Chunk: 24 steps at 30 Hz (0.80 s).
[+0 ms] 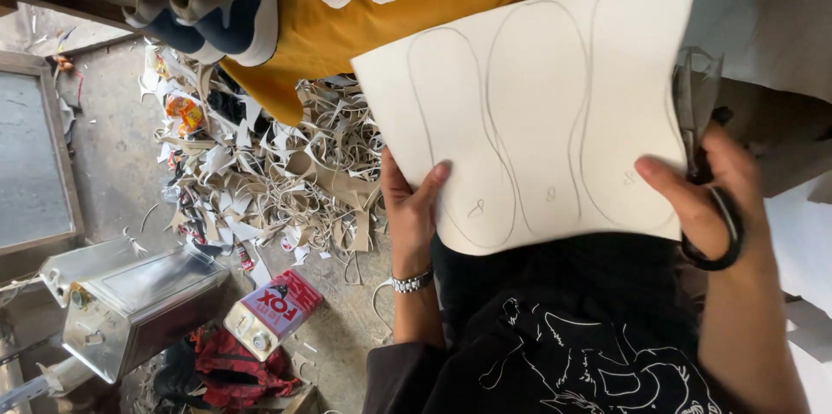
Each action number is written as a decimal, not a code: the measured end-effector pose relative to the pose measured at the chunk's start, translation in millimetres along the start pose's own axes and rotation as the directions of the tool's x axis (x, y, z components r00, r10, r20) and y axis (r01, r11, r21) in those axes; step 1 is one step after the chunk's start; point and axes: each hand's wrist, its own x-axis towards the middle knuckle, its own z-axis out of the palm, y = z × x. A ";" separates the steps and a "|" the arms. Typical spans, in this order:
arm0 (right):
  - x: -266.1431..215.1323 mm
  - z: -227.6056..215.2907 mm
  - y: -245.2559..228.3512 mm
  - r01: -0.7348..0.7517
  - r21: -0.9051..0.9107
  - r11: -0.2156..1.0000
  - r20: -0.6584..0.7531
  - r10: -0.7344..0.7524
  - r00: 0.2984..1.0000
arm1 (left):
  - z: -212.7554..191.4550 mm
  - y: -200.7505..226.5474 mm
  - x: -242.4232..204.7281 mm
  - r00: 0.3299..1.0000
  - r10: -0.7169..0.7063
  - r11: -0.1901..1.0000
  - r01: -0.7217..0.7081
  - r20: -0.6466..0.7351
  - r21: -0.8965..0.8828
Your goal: The person uses scissors to cut out shoe insole shapes from a sheet of white material. They hold the material on their lap, cut along the drawn outlines, and remove the excess pieces.
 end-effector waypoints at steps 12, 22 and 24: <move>35.0 30.2 -58.7 -0.220 -0.286 0.933 0.036 0.240 0.970 | 41.0 -81.8 -55.3 0.956 0.048 0.856 0.111 0.291 -0.505; -21.5 -14.9 22.8 0.045 -0.053 0.998 -0.022 -0.047 0.999 | 125.0 -70.1 -33.5 0.954 -0.222 0.967 0.242 -0.204 0.078; -48.6 -26.5 40.5 0.018 -0.184 0.983 0.004 -0.017 1.000 | 132.3 -89.8 -35.2 0.960 -0.198 0.979 0.204 -0.196 0.008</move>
